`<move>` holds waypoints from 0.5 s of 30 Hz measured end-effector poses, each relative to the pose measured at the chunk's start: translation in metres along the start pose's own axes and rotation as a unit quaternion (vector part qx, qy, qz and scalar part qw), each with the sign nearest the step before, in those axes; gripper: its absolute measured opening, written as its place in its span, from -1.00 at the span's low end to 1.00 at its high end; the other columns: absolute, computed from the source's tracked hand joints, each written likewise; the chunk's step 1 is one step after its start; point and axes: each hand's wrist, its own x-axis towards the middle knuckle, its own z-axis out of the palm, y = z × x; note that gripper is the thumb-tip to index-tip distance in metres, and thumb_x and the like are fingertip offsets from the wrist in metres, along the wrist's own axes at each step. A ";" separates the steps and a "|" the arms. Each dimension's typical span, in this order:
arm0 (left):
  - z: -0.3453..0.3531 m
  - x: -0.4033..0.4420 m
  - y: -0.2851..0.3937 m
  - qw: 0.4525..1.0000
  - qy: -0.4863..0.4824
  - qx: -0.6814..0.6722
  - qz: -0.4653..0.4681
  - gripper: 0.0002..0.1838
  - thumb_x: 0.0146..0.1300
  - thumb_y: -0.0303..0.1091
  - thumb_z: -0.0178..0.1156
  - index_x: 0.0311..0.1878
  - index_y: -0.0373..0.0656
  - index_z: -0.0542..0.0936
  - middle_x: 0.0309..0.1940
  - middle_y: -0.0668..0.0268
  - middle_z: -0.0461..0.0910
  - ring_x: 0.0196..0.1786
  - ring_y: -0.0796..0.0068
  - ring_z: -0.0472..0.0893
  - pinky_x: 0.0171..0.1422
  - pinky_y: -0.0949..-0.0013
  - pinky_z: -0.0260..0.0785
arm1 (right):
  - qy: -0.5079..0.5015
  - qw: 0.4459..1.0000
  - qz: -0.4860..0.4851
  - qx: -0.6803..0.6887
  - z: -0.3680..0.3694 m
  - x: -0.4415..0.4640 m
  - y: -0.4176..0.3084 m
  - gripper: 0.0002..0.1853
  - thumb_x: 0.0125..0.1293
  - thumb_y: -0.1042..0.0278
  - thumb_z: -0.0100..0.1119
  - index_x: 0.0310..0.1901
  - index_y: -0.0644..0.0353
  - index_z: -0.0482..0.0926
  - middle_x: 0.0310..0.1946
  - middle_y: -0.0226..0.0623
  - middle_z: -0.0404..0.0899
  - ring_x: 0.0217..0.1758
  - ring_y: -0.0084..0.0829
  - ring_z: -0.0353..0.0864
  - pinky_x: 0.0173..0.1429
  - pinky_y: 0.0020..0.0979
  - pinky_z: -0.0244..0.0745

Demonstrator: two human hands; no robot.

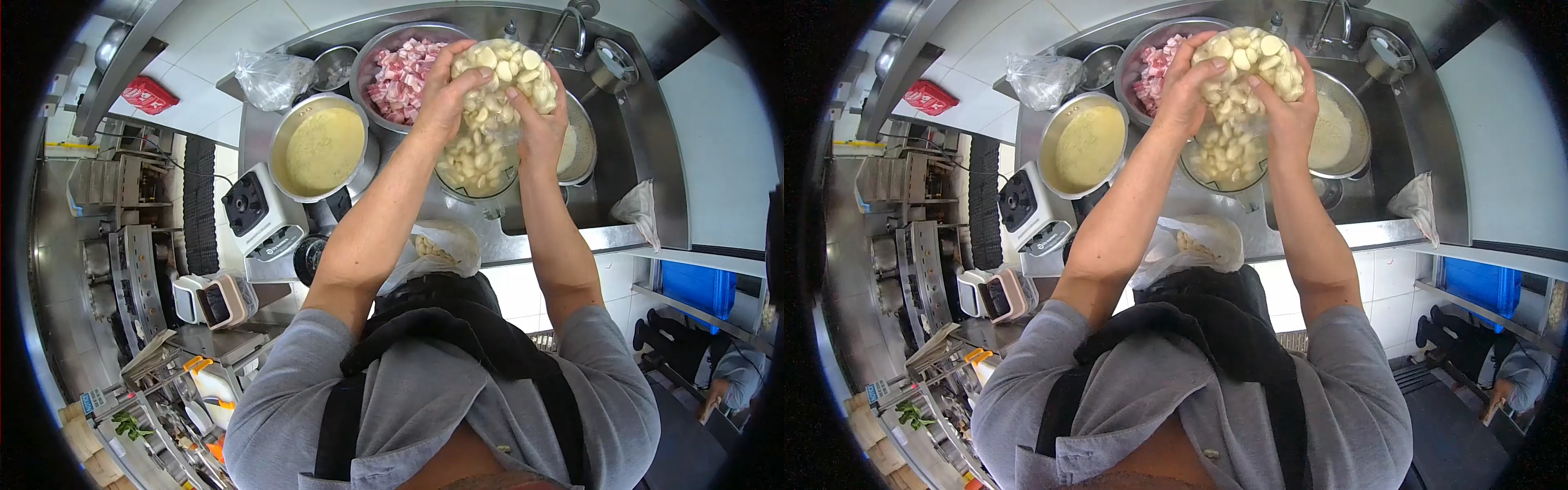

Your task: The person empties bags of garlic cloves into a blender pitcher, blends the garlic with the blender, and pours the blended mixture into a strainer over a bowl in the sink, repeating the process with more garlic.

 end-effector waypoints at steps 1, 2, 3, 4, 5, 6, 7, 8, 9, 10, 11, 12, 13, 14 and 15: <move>-0.002 0.007 -0.001 0.998 0.013 0.065 -0.005 -0.42 0.08 -0.28 0.30 0.16 -0.28 0.41 0.02 0.10 0.47 0.08 0.30 0.49 0.14 0.31 0.38 | 0.002 1.000 -0.014 -0.011 0.001 0.000 0.000 -0.23 0.01 0.52 0.39 0.28 0.36 0.22 0.07 -0.11 0.47 0.08 -0.38 0.51 0.16 -0.43 0.43; -0.004 0.016 -0.002 0.991 0.026 0.129 -0.010 -0.44 0.08 -0.23 0.30 0.12 -0.30 0.45 0.04 0.09 0.46 0.09 0.29 0.49 0.15 0.29 0.38 | 0.002 1.000 -0.014 -0.012 0.003 0.005 -0.001 -0.23 0.01 0.52 0.39 0.28 0.36 0.22 0.07 -0.11 0.47 0.08 -0.38 0.51 0.16 -0.43 0.43; -0.010 0.028 -0.010 0.953 0.069 0.295 0.002 -0.40 0.09 -0.01 0.24 0.06 -0.32 0.51 0.06 -0.02 0.50 0.11 0.13 0.52 0.17 0.21 0.37 | 0.029 0.998 0.054 -0.034 0.006 0.011 -0.002 -0.24 0.04 0.48 0.38 0.27 0.39 0.22 0.07 -0.09 0.47 0.06 -0.38 0.53 0.12 -0.42 0.46; -0.007 0.030 -0.003 0.953 0.073 0.295 0.001 -0.40 0.09 -0.01 0.24 0.06 -0.32 0.51 0.06 -0.02 0.50 0.11 0.13 0.52 0.17 0.21 0.37 | 0.055 0.989 0.123 -0.056 0.008 0.012 -0.003 -0.25 0.06 0.44 0.37 0.27 0.42 0.21 0.07 -0.08 0.47 0.04 -0.37 0.55 0.08 -0.42 0.48; -0.002 0.036 0.007 0.896 0.067 0.438 -0.045 -0.33 0.09 0.09 0.18 0.09 -0.32 0.51 0.04 -0.08 0.51 0.11 0.05 0.52 0.20 0.19 0.35 | 0.052 0.989 0.124 -0.056 0.009 0.011 -0.003 -0.25 0.06 0.44 0.37 0.27 0.42 0.21 0.07 -0.08 0.47 0.04 -0.37 0.55 0.08 -0.42 0.48; 0.000 0.044 0.016 0.816 0.059 0.569 -0.087 -0.26 0.09 0.19 0.11 0.12 -0.31 0.50 0.03 -0.15 0.52 0.12 -0.04 0.52 0.22 0.16 0.34 | 0.038 0.987 0.152 -0.047 0.010 0.014 -0.004 -0.22 0.08 0.39 0.36 0.28 0.44 0.18 0.07 -0.04 0.47 0.03 -0.34 0.56 -0.01 -0.41 0.52; -0.004 0.055 0.013 0.783 0.048 0.612 -0.099 -0.23 0.09 0.24 0.05 0.11 -0.30 0.52 0.01 -0.17 0.54 0.12 -0.04 0.52 0.23 0.15 0.33 | 0.025 0.982 0.182 -0.041 0.010 0.015 -0.005 -0.20 0.10 0.35 0.35 0.30 0.47 0.14 0.06 -0.01 0.47 0.02 -0.31 0.57 -0.10 -0.40 0.57; -0.007 0.066 0.008 0.784 0.048 0.611 -0.097 -0.23 0.09 0.24 0.05 0.11 -0.30 0.52 0.01 -0.17 0.54 0.12 -0.04 0.52 0.23 0.15 0.33 | 0.024 0.983 0.180 -0.042 0.008 0.015 -0.006 -0.20 0.10 0.35 0.35 0.30 0.47 0.14 0.06 -0.01 0.47 0.02 -0.31 0.57 -0.10 -0.40 0.57; -0.009 0.075 0.006 0.764 0.020 0.632 -0.130 -0.23 0.09 0.25 0.05 0.10 -0.31 0.53 0.04 -0.14 0.53 0.13 -0.02 0.53 0.23 0.15 0.34 | 0.029 0.978 0.200 -0.043 0.006 0.015 -0.006 -0.16 0.10 0.32 0.35 0.32 0.49 0.10 0.07 0.02 0.45 0.00 -0.27 0.59 -0.19 -0.38 0.59; -0.012 0.079 0.001 0.740 -0.009 0.651 -0.166 -0.23 0.09 0.25 0.04 0.08 -0.32 0.54 0.06 -0.11 0.52 0.13 0.01 0.53 0.23 0.15 0.34 | 0.036 0.973 0.223 -0.044 0.005 0.013 -0.006 -0.11 0.11 0.30 0.35 0.35 0.50 0.05 0.08 0.06 0.44 -0.01 -0.24 0.60 -0.29 -0.37 0.61; -0.016 0.081 -0.005 0.741 -0.009 0.650 -0.167 -0.23 0.09 0.25 0.04 0.08 -0.32 0.54 0.06 -0.11 0.52 0.13 0.01 0.53 0.23 0.15 0.34 | 0.036 0.973 0.223 -0.046 0.003 0.012 -0.007 -0.11 0.11 0.30 0.35 0.35 0.50 0.05 0.08 0.06 0.44 -0.01 -0.24 0.60 -0.29 -0.37 0.61; -0.014 0.082 -0.003 0.737 -0.015 0.651 -0.184 -0.19 0.12 0.31 0.02 0.11 -0.31 0.53 0.09 -0.04 0.53 0.15 0.06 0.52 0.24 0.18 0.34 | 0.035 0.970 0.233 -0.066 0.004 0.013 -0.009 -0.16 0.14 0.23 0.33 0.34 0.43 0.10 0.07 -0.04 0.46 -0.06 -0.31 0.60 -0.28 -0.37 0.59; -0.012 0.083 -0.002 0.732 -0.022 0.651 -0.202 -0.16 0.14 0.36 -0.01 0.15 -0.29 0.51 0.11 0.04 0.53 0.18 0.11 0.51 0.24 0.21 0.34 | 0.035 0.966 0.242 -0.087 0.004 0.014 -0.010 -0.21 0.16 0.17 0.31 0.32 0.36 0.16 0.05 -0.14 0.49 -0.11 -0.37 0.61 -0.27 -0.38 0.57; -0.012 0.083 0.001 0.733 -0.023 0.650 -0.201 -0.16 0.14 0.36 -0.01 0.15 -0.29 0.51 0.11 0.04 0.53 0.18 0.11 0.51 0.24 0.21 0.34 | 0.035 0.966 0.241 -0.089 0.003 0.017 -0.007 -0.21 0.16 0.17 0.31 0.32 0.36 0.16 0.05 -0.14 0.49 -0.11 -0.37 0.61 -0.27 -0.38 0.57; -0.008 0.081 0.015 0.762 -0.030 0.601 -0.241 -0.19 0.14 0.34 0.00 0.12 -0.27 0.53 0.07 0.06 0.56 0.12 0.15 0.55 0.17 0.21 0.40 | 0.030 0.969 0.223 -0.103 0.002 0.024 0.001 -0.23 0.17 0.16 0.31 0.31 0.37 0.19 0.02 -0.14 0.51 -0.15 -0.37 0.62 -0.31 -0.41 0.58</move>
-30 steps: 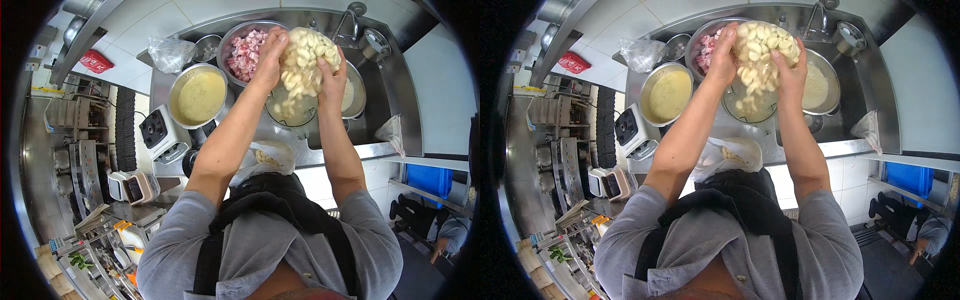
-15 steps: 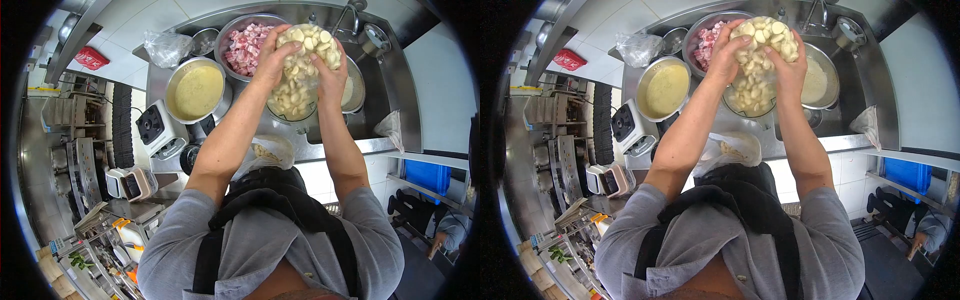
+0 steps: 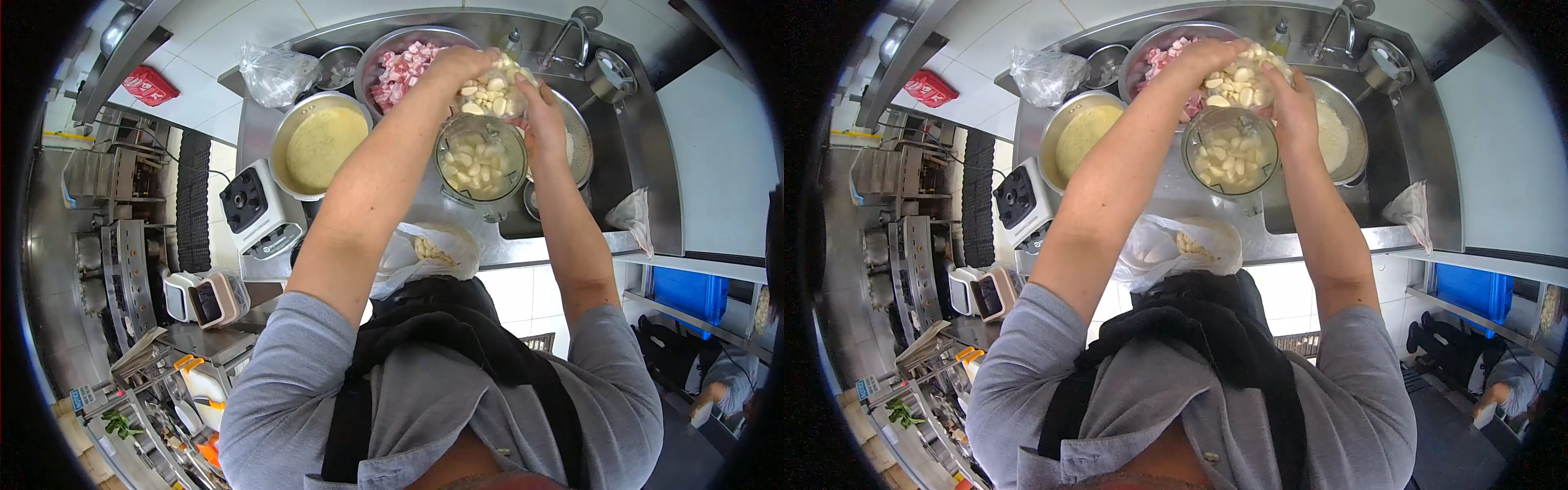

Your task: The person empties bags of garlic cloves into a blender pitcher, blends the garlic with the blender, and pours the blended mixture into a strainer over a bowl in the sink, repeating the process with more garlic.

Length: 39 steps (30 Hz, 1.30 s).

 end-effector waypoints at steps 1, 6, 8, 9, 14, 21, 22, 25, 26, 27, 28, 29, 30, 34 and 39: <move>-0.008 -0.002 0.001 0.998 -0.039 -0.054 -0.019 -0.22 0.15 0.33 0.02 0.09 -0.26 0.55 0.04 0.08 0.58 0.06 0.19 0.59 0.09 0.20 0.46 | -0.001 1.000 -0.019 -0.015 0.003 0.010 0.001 -0.25 0.17 0.15 0.30 0.30 0.37 0.23 -0.01 -0.14 0.53 -0.19 -0.36 0.64 -0.34 -0.44 0.59; -0.033 0.017 -0.033 0.989 -0.075 -0.119 -0.041 -0.56 0.21 -0.01 0.10 -0.20 -0.27 0.63 -0.36 0.23 0.60 -0.53 0.42 0.51 -0.56 0.30 0.29 | -0.096 0.988 -0.008 -0.117 0.025 0.066 0.012 -0.37 0.18 0.20 0.24 0.20 0.41 0.35 -0.06 -0.07 0.55 -0.25 -0.31 0.66 -0.43 -0.46 0.64; -0.026 0.033 -0.060 0.989 -0.045 -0.118 -0.072 -0.58 0.22 0.01 0.12 -0.19 -0.21 0.64 -0.32 0.26 0.60 -0.45 0.46 0.51 -0.50 0.33 0.29 | -0.137 0.978 -0.001 -0.158 0.033 0.078 0.016 -0.41 0.18 0.21 0.22 0.17 0.43 0.39 -0.07 -0.05 0.55 -0.27 -0.29 0.67 -0.46 -0.46 0.65; -0.025 0.034 -0.069 0.988 -0.019 -0.117 -0.100 -0.59 0.22 0.03 0.13 -0.17 -0.15 0.65 -0.29 0.29 0.59 -0.36 0.49 0.51 -0.45 0.35 0.29 | -0.153 0.965 0.014 -0.213 0.038 0.082 0.018 -0.43 0.18 0.24 0.20 0.17 0.42 0.39 -0.07 -0.03 0.55 -0.30 -0.27 0.67 -0.45 -0.44 0.66; -0.012 0.040 -0.130 0.961 0.034 -0.220 -0.166 -0.53 0.27 0.03 0.11 0.10 -0.08 0.53 -0.15 0.27 0.59 -0.26 0.39 0.57 -0.37 0.28 0.42 | -0.235 0.908 0.012 -0.346 0.047 0.100 0.027 -0.50 0.19 0.27 0.13 0.10 0.44 0.42 -0.17 0.06 0.58 -0.42 -0.21 0.71 -0.46 -0.38 0.64; 0.031 0.077 -0.221 0.931 0.005 0.357 0.083 -0.64 0.22 -0.13 0.15 -0.05 -0.19 0.61 -0.15 0.12 0.64 -0.06 0.06 0.62 -0.06 0.14 0.53 | -0.240 0.909 0.054 -0.336 0.003 0.091 0.030 -0.66 0.29 0.28 0.10 -0.02 0.36 0.53 -0.27 -0.19 0.66 -0.38 -0.35 0.71 -0.39 -0.42 0.58; 0.024 0.060 -0.205 0.923 0.012 0.369 0.107 -0.65 0.19 -0.16 0.16 -0.12 -0.24 0.64 -0.11 -0.01 0.61 0.00 0.00 0.59 0.05 0.16 0.49 | -0.219 0.933 0.021 -0.286 -0.006 0.071 0.018 -0.65 0.29 0.27 0.11 -0.01 0.36 0.53 -0.26 -0.20 0.66 -0.35 -0.37 0.70 -0.36 -0.42 0.57; 0.012 0.021 -0.160 0.963 0.213 0.162 -0.014 -0.67 0.16 -0.18 0.19 -0.17 -0.28 0.63 -0.09 -0.01 0.61 -0.01 0.05 0.60 0.10 0.13 0.44 | -0.135 0.959 -0.056 -0.242 -0.041 0.004 -0.006 -0.65 0.33 0.22 0.10 -0.03 0.35 0.55 -0.27 -0.22 0.66 -0.27 -0.42 0.68 -0.28 -0.48 0.54; 0.003 0.004 -0.145 0.957 0.253 0.141 -0.003 -0.66 0.16 -0.20 0.20 -0.16 -0.30 0.62 -0.08 -0.02 0.60 -0.01 0.05 0.60 0.13 0.12 0.42 | -0.101 0.962 -0.079 -0.240 -0.058 -0.017 -0.008 -0.66 0.34 0.20 0.09 -0.05 0.35 0.56 -0.28 -0.23 0.66 -0.27 -0.45 0.67 -0.26 -0.49 0.53; -0.008 -0.023 -0.122 0.950 0.282 0.087 0.102 -0.65 0.16 -0.20 0.20 -0.13 -0.30 0.61 -0.08 -0.03 0.60 0.00 0.05 0.59 0.14 0.14 0.41 | -0.073 0.966 -0.080 -0.236 -0.073 -0.036 -0.001 -0.66 0.36 0.17 0.06 -0.12 0.34 0.58 -0.32 -0.23 0.66 -0.28 -0.45 0.67 -0.26 -0.49 0.52; -0.015 -0.056 -0.098 0.929 0.304 0.031 0.207 -0.64 0.16 -0.20 0.20 -0.11 -0.31 0.61 -0.08 -0.04 0.60 0.01 0.04 0.58 0.15 0.15 0.41 | -0.045 0.968 -0.080 -0.232 -0.089 -0.055 0.014 -0.64 0.38 0.13 0.03 -0.19 0.33 0.61 -0.36 -0.24 0.66 -0.29 -0.46 0.66 -0.25 -0.48 0.51; -0.017 -0.089 -0.069 0.958 0.186 0.000 0.219 -0.66 0.17 -0.22 0.19 -0.09 -0.28 0.61 -0.11 -0.04 0.60 0.02 0.07 0.59 0.16 0.17 0.40 | -0.059 0.959 -0.085 -0.264 -0.094 -0.074 0.027 -0.56 0.40 0.06 0.00 -0.31 0.34 0.63 -0.42 -0.25 0.65 -0.29 -0.48 0.65 -0.22 -0.47 0.52; -0.011 -0.112 -0.047 0.972 0.063 -0.031 0.226 -0.67 0.17 -0.25 0.18 -0.07 -0.25 0.62 -0.14 -0.04 0.61 0.02 0.09 0.59 0.17 0.19 0.40 | -0.076 0.960 -0.058 -0.264 -0.105 -0.084 0.051 -0.52 0.42 0.03 -0.02 -0.32 0.36 0.63 -0.40 -0.20 0.66 -0.30 -0.45 0.64 -0.17 -0.43 0.52; 0.071 -0.122 -0.036 0.908 -0.109 0.357 0.190 -0.38 0.09 -0.23 0.22 0.28 -0.01 0.40 0.27 -0.05 0.33 0.30 -0.04 0.36 0.28 0.17 0.32 | -0.066 0.985 0.012 -0.158 -0.084 -0.118 0.112 -0.33 0.47 -0.15 -0.26 -0.29 0.43 0.59 -0.37 -0.19 0.62 -0.27 -0.39 0.55 -0.06 -0.37 0.42; 0.092 -0.105 -0.044 0.919 -0.147 0.336 0.146 -0.29 0.03 -0.21 0.23 0.34 0.04 0.31 0.32 -0.05 0.22 0.32 -0.13 0.29 0.32 0.13 0.28 | -0.079 0.996 0.035 -0.035 -0.071 -0.121 0.116 -0.33 0.49 -0.16 -0.36 -0.34 0.35 0.54 -0.45 -0.29 0.54 -0.35 -0.41 0.50 -0.13 -0.37 0.40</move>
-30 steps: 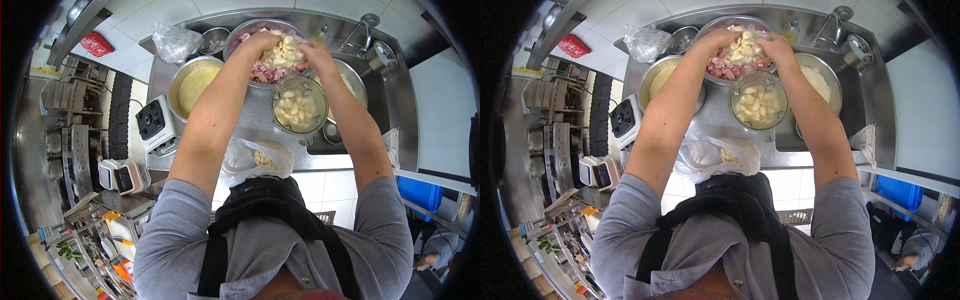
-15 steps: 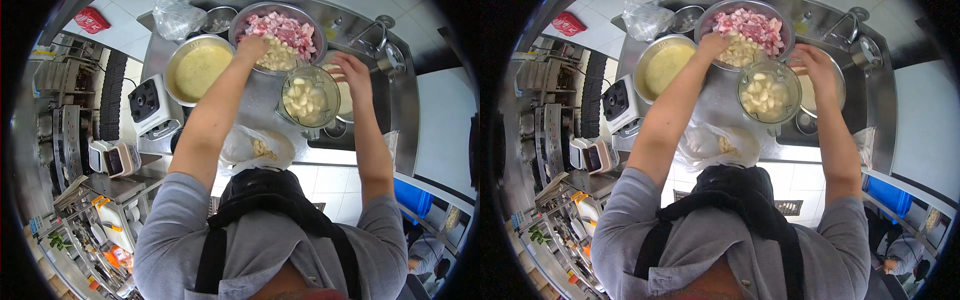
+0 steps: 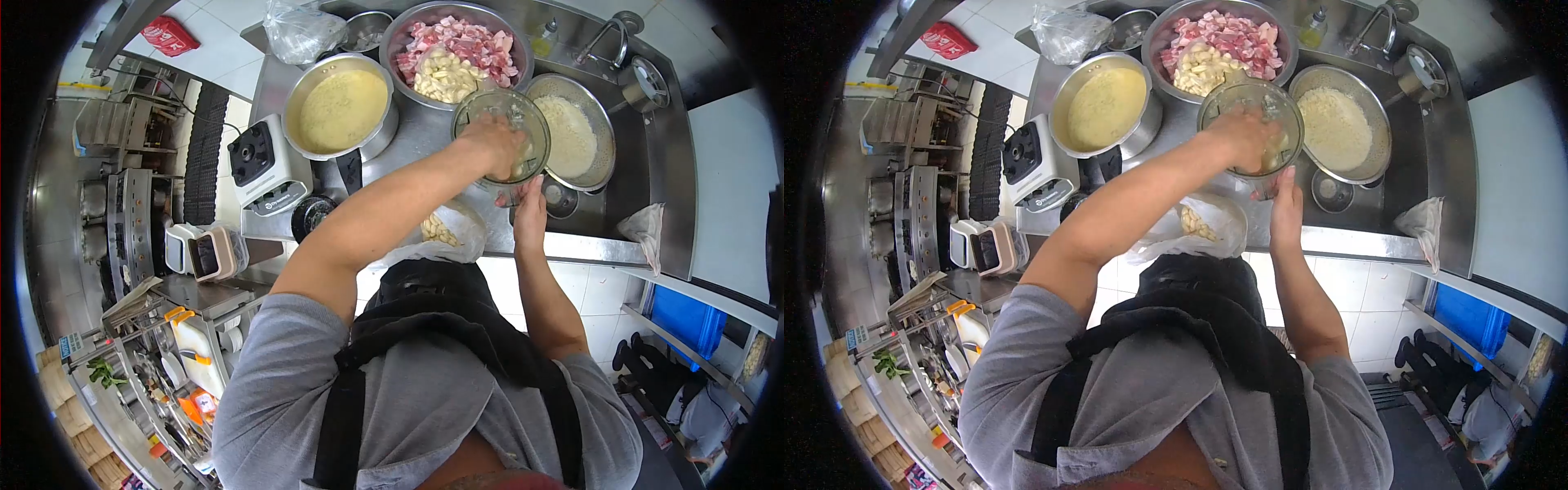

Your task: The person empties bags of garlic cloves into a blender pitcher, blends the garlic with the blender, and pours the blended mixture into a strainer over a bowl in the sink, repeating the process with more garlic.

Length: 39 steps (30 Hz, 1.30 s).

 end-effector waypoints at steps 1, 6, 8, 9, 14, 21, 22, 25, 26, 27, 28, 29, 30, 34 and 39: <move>-0.002 0.000 -0.001 0.999 -0.009 0.009 0.030 -0.31 0.03 -0.21 0.22 0.32 0.04 0.34 0.28 -0.05 0.28 0.29 -0.11 0.34 0.32 0.13 0.28 | 0.009 1.000 0.005 -0.004 0.001 -0.001 0.000 -0.34 0.49 -0.17 -0.36 -0.36 0.33 0.51 -0.48 -0.30 0.51 -0.38 -0.42 0.49 -0.17 -0.37 0.39; 0.017 0.016 -0.010 0.995 0.034 -0.019 0.097 -0.46 0.02 -0.22 0.22 0.16 0.03 0.49 0.09 0.04 0.47 0.17 0.02 0.47 0.23 0.10 0.34 | 0.034 0.999 -0.014 -0.028 -0.006 0.005 0.023 -0.33 0.47 -0.21 -0.35 -0.42 0.29 0.47 -0.54 -0.28 0.46 -0.45 -0.43 0.44 -0.25 -0.39 0.33; 0.017 0.017 -0.012 0.993 0.026 -0.020 0.111 -0.50 0.01 -0.23 0.23 0.11 0.02 0.53 0.04 0.06 0.51 0.16 0.04 0.48 0.20 0.11 0.36 | 0.031 0.999 0.004 -0.024 -0.001 -0.003 0.016 -0.33 0.46 -0.22 -0.34 -0.42 0.30 0.47 -0.54 -0.28 0.47 -0.44 -0.43 0.44 -0.25 -0.39 0.32; 0.015 0.016 -0.013 0.992 0.077 -0.033 0.092 -0.54 0.00 -0.25 0.23 0.06 0.02 0.56 0.00 0.08 0.53 0.13 0.05 0.49 0.18 0.11 0.37 | 0.027 0.999 -0.001 -0.019 0.003 -0.001 0.007 -0.33 0.46 -0.23 -0.34 -0.42 0.30 0.47 -0.54 -0.28 0.48 -0.44 -0.42 0.43 -0.25 -0.40 0.32; 0.012 0.017 -0.022 0.975 0.184 -0.082 0.094 -0.59 -0.04 -0.29 0.24 -0.02 0.00 0.60 -0.11 0.07 0.57 0.04 0.08 0.54 0.14 0.12 0.39 | 0.022 0.999 -0.004 -0.036 0.002 -0.008 0.004 -0.32 0.46 -0.22 -0.33 -0.42 0.31 0.48 -0.53 -0.24 0.51 -0.42 -0.44 0.44 -0.22 -0.40 0.31; 0.005 0.002 -0.016 0.970 0.197 -0.137 0.038 -0.59 -0.04 -0.38 0.19 -0.02 0.03 0.63 -0.09 0.12 0.63 0.01 0.12 0.59 0.12 0.15 0.43 | 0.010 0.997 0.008 -0.079 -0.018 -0.007 0.009 -0.32 0.47 -0.20 -0.35 -0.38 0.34 0.50 -0.43 -0.17 0.58 -0.29 -0.42 0.50 -0.06 -0.37 0.32; 0.002 0.000 -0.015 0.977 0.164 -0.137 0.021 -0.62 -0.04 -0.38 0.19 -0.06 0.01 0.64 -0.11 0.12 0.63 -0.01 0.11 0.60 0.11 0.14 0.43 | 0.009 0.997 0.001 -0.083 -0.022 -0.006 0.004 -0.32 0.47 -0.20 -0.35 -0.38 0.34 0.50 -0.43 -0.17 0.58 -0.29 -0.42 0.50 -0.06 -0.37 0.32; -0.010 -0.001 -0.021 0.960 0.215 -0.168 0.055 -0.74 -0.06 -0.39 0.18 -0.22 -0.04 0.65 -0.19 0.13 0.64 -0.07 0.11 0.60 0.06 0.15 0.43 | 0.022 0.995 -0.053 -0.080 -0.030 0.005 -0.018 -0.33 0.50 -0.12 -0.39 -0.33 0.37 0.52 -0.38 -0.11 0.60 -0.24 -0.33 0.58 0.04 -0.31 0.42; -0.013 -0.002 -0.024 0.955 0.231 -0.176 0.067 -0.77 -0.08 -0.40 0.19 -0.27 -0.05 0.65 -0.23 0.14 0.65 -0.09 0.11 0.61 0.04 0.16 0.43 | 0.019 0.996 -0.059 -0.067 -0.037 0.012 -0.022 -0.35 0.51 -0.11 -0.38 -0.34 0.36 0.52 -0.39 -0.11 0.60 -0.24 -0.31 0.60 0.03 -0.29 0.45; -0.013 -0.002 -0.027 0.953 0.236 -0.176 0.069 -0.77 -0.08 -0.40 0.19 -0.27 -0.05 0.65 -0.23 0.14 0.65 -0.09 0.11 0.61 0.04 0.16 0.43 | 0.038 0.994 -0.075 -0.075 -0.039 0.018 -0.027 -0.36 0.50 -0.12 -0.35 -0.33 0.37 0.51 -0.41 -0.15 0.59 -0.28 -0.34 0.59 -0.03 -0.32 0.47; -0.011 -0.003 -0.029 0.946 0.237 -0.210 0.076 -0.77 -0.09 -0.40 0.20 -0.28 -0.05 0.64 -0.25 0.15 0.64 -0.11 0.12 0.61 0.03 0.17 0.44 | 0.057 0.991 -0.091 -0.083 -0.040 0.024 -0.033 -0.37 0.49 -0.13 -0.32 -0.33 0.38 0.50 -0.43 -0.18 0.57 -0.32 -0.36 0.59 -0.08 -0.35 0.49; -0.009 -0.004 -0.031 0.937 0.235 -0.243 0.084 -0.77 -0.11 -0.40 0.21 -0.29 -0.04 0.64 -0.28 0.15 0.64 -0.13 0.13 0.61 0.01 0.18 0.44 | 0.058 0.990 -0.095 -0.083 -0.042 0.032 -0.039 -0.37 0.49 -0.13 -0.32 -0.33 0.38 0.50 -0.43 -0.18 0.57 -0.32 -0.36 0.59 -0.08 -0.35 0.49; -0.011 -0.009 -0.032 0.937 0.237 -0.242 0.086 -0.77 -0.11 -0.40 0.21 -0.29 -0.04 0.64 -0.28 0.15 0.64 -0.13 0.13 0.61 0.01 0.18 0.44 | 0.052 0.986 -0.101 -0.120 -0.045 0.041 -0.046 -0.43 0.49 -0.06 -0.24 -0.32 0.37 0.51 -0.43 -0.20 0.58 -0.34 -0.40 0.59 -0.12 -0.37 0.49; -0.035 -0.026 -0.049 0.871 0.249 -0.415 0.087 -0.73 -0.12 -0.48 0.22 -0.25 -0.05 0.63 -0.33 0.35 0.63 -0.24 0.37 0.59 -0.14 0.35 0.42 | 0.036 0.960 -0.180 -0.209 -0.039 0.120 -0.084 -0.67 0.41 0.19 0.03 -0.34 0.33 0.54 -0.43 -0.30 0.58 -0.39 -0.52 0.57 -0.24 -0.41 0.49; -0.083 -0.047 -0.103 0.781 0.210 -0.587 -0.037 -0.72 -0.10 -0.53 0.21 -0.24 -0.08 0.61 -0.40 0.43 0.57 -0.43 0.64 0.48 -0.47 0.53 0.27 | -0.193 0.756 -0.380 -0.497 0.038 0.234 -0.116 -0.76 0.23 0.26 0.24 -0.17 0.23 0.61 -0.36 -0.22 0.63 -0.36 -0.32 0.64 -0.22 -0.36 0.53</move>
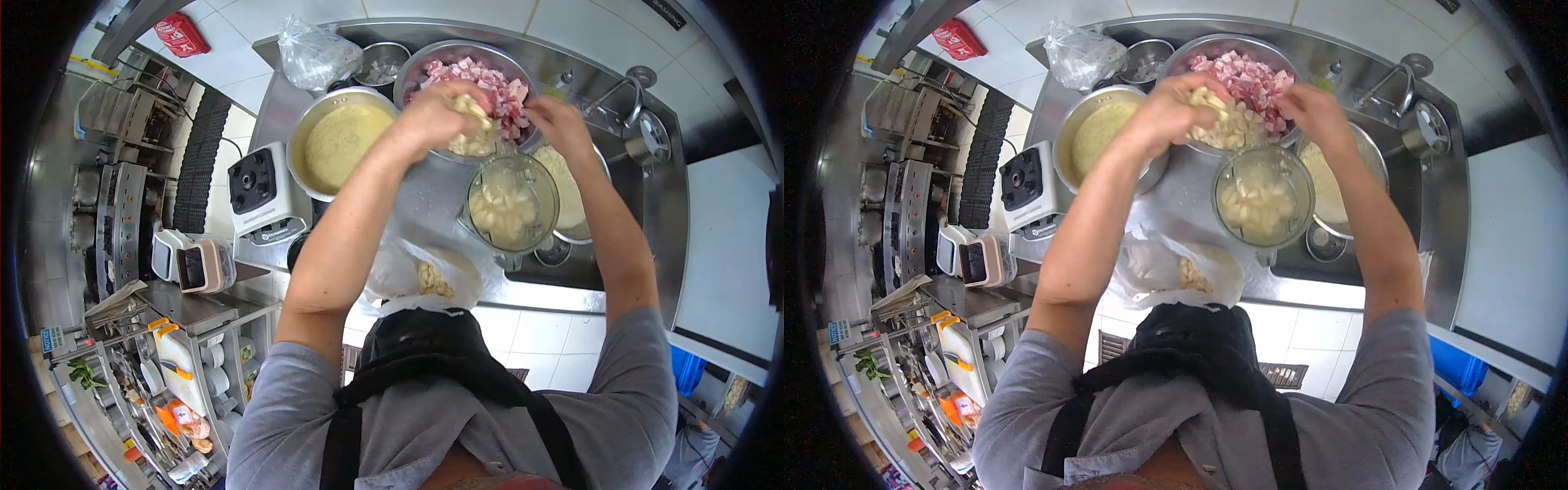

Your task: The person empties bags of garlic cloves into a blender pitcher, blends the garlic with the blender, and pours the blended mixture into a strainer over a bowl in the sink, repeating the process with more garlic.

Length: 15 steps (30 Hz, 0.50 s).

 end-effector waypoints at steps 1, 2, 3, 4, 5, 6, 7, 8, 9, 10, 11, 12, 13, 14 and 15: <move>-0.014 0.016 -0.010 1.000 0.023 -0.012 -0.011 -0.70 -0.10 -0.53 0.21 -0.22 -0.06 0.60 -0.44 0.45 0.55 -0.47 0.68 0.44 -0.52 0.57 0.18 | -0.049 0.995 -0.086 -0.034 0.011 0.023 -0.001 -0.74 0.20 0.25 0.25 -0.13 0.18 0.61 -0.33 -0.18 0.63 -0.34 -0.24 0.64 -0.20 -0.34 0.54; -0.023 0.031 -0.017 0.998 0.048 -0.024 -0.021 -0.68 -0.11 -0.53 0.21 -0.20 -0.05 0.60 -0.48 0.46 0.52 -0.51 0.73 0.39 -0.57 0.61 0.09 | -0.086 0.982 -0.160 -0.045 0.025 0.039 -0.009 -0.75 0.16 0.28 0.24 -0.12 0.13 0.63 -0.31 -0.19 0.63 -0.32 -0.19 0.64 -0.20 -0.30 0.54; -0.029 0.041 -0.021 0.998 0.054 -0.026 -0.022 -0.68 -0.11 -0.53 0.21 -0.20 -0.05 0.60 -0.48 0.46 0.52 -0.51 0.73 0.39 -0.57 0.61 0.09 | -0.124 0.963 -0.233 -0.054 0.038 0.052 -0.016 -0.74 0.12 0.32 0.22 -0.12 0.08 0.64 -0.29 -0.19 0.63 -0.30 -0.14 0.63 -0.21 -0.25 0.54; -0.034 0.049 -0.024 0.997 0.062 -0.026 -0.047 -0.66 -0.11 -0.54 0.20 -0.18 -0.05 0.59 -0.49 0.48 0.50 -0.51 0.71 0.39 -0.56 0.60 0.08 | -0.126 0.962 -0.238 -0.052 0.049 0.058 -0.021 -0.74 0.12 0.32 0.22 -0.12 0.08 0.64 -0.29 -0.19 0.63 -0.30 -0.14 0.63 -0.21 -0.25 0.54; -0.039 0.059 -0.027 0.995 0.070 -0.026 -0.071 -0.65 -0.12 -0.55 0.19 -0.17 -0.04 0.58 -0.50 0.49 0.48 -0.51 0.69 0.38 -0.56 0.58 0.08 | -0.237 0.935 -0.244 -0.098 0.060 0.058 -0.027 -0.76 0.11 0.34 0.17 -0.16 0.09 0.64 -0.29 -0.17 0.62 -0.27 -0.13 0.63 -0.20 -0.19 0.53; -0.038 0.072 -0.041 0.993 0.086 -0.036 -0.069 -0.66 -0.11 -0.55 0.18 -0.18 -0.05 0.59 -0.50 0.47 0.49 -0.51 0.67 0.39 -0.56 0.56 0.06 | -0.345 0.894 -0.247 -0.144 0.068 0.058 -0.029 -0.78 0.09 0.36 0.12 -0.21 0.10 0.65 -0.28 -0.14 0.62 -0.23 -0.12 0.63 -0.18 -0.14 0.52; -0.036 0.080 -0.048 0.993 0.090 -0.039 -0.071 -0.66 -0.11 -0.55 0.18 -0.18 -0.05 0.59 -0.50 0.47 0.49 -0.51 0.67 0.39 -0.56 0.56 0.06 | -0.348 0.892 -0.250 -0.143 0.074 0.059 -0.023 -0.78 0.09 0.36 0.12 -0.21 0.10 0.65 -0.28 -0.14 0.62 -0.23 -0.12 0.63 -0.18 -0.14 0.52; -0.034 0.087 -0.055 0.993 0.077 -0.054 -0.071 -0.66 -0.12 -0.54 0.18 -0.18 -0.05 0.58 -0.51 0.46 0.48 -0.50 0.65 0.39 -0.56 0.54 0.07 | -0.358 0.890 -0.246 -0.137 0.076 0.057 -0.015 -0.82 0.08 0.38 0.11 -0.26 0.11 0.63 -0.33 -0.14 0.61 -0.26 -0.11 0.63 -0.21 -0.13 0.52; -0.030 0.092 -0.058 0.993 0.062 -0.068 -0.071 -0.66 -0.12 -0.54 0.18 -0.19 -0.05 0.58 -0.52 0.44 0.48 -0.49 0.64 0.39 -0.56 0.53 0.09 | -0.367 0.889 -0.239 -0.133 0.075 0.055 -0.010 -0.85 0.06 0.39 0.11 -0.32 0.12 0.62 -0.37 -0.14 0.60 -0.29 -0.11 0.63 -0.23 -0.12 0.51; -0.024 0.094 -0.058 0.994 0.052 -0.067 -0.068 -0.66 -0.16 -0.52 0.20 -0.20 -0.07 0.59 -0.52 0.41 0.48 -0.47 0.62 0.42 -0.57 0.49 0.11 | -0.338 0.902 -0.226 -0.146 0.070 0.050 -0.005 -0.91 0.03 0.42 0.11 -0.40 0.15 0.58 -0.43 -0.15 0.59 -0.34 -0.11 0.62 -0.26 -0.12 0.51; -0.018 0.101 -0.063 0.994 0.046 -0.069 -0.073 -0.66 -0.16 -0.52 0.20 -0.20 -0.07 0.59 -0.52 0.41 0.48 -0.47 0.62 0.42 -0.57 0.49 0.11 | -0.342 0.902 -0.220 -0.144 0.067 0.045 0.002 -0.91 0.03 0.42 0.11 -0.40 0.15 0.58 -0.43 -0.15 0.59 -0.34 -0.11 0.62 -0.26 -0.12 0.51; -0.012 0.113 -0.072 0.996 0.019 -0.030 -0.085 -0.64 -0.19 -0.52 0.20 -0.20 -0.07 0.59 -0.49 0.38 0.50 -0.47 0.60 0.44 -0.57 0.47 0.14 | -0.316 0.910 -0.231 -0.135 0.062 0.040 0.011 -0.92 0.03 0.42 0.11 -0.41 0.16 0.57 -0.45 -0.15 0.58 -0.35 -0.11 0.62 -0.26 -0.13 0.51; -0.007 0.125 -0.076 0.995 -0.008 0.011 -0.094 -0.62 -0.22 -0.52 0.20 -0.19 -0.07 0.59 -0.46 0.36 0.52 -0.47 0.58 0.45 -0.56 0.44 0.16 | -0.287 0.918 -0.243 -0.128 0.056 0.039 0.014 -0.93 0.02 0.42 0.12 -0.43 0.17 0.56 -0.46 -0.15 0.57 -0.36 -0.12 0.62 -0.27 -0.14 0.51; -0.003 0.136 -0.081 0.987 -0.042 0.111 -0.106 -0.59 -0.27 -0.50 0.19 -0.20 -0.08 0.60 -0.39 0.31 0.56 -0.41 0.48 0.51 -0.52 0.39 0.27 | -0.273 0.931 -0.201 -0.133 0.051 0.035 0.016 -0.93 0.05 0.39 0.12 -0.46 0.19 0.53 -0.47 -0.15 0.57 -0.34 -0.12 0.62 -0.25 -0.14 0.51; 0.001 0.142 -0.083 0.987 -0.046 0.112 -0.105 -0.59 -0.27 -0.50 0.19 -0.20 -0.08 0.60 -0.39 0.31 0.56 -0.41 0.48 0.51 -0.52 0.39 0.27 | -0.272 0.932 -0.196 -0.134 0.048 0.033 0.017 -0.93 0.05 0.39 0.12 -0.46 0.19 0.53 -0.47 -0.15 0.57 -0.34 -0.12 0.62 -0.25 -0.14 0.51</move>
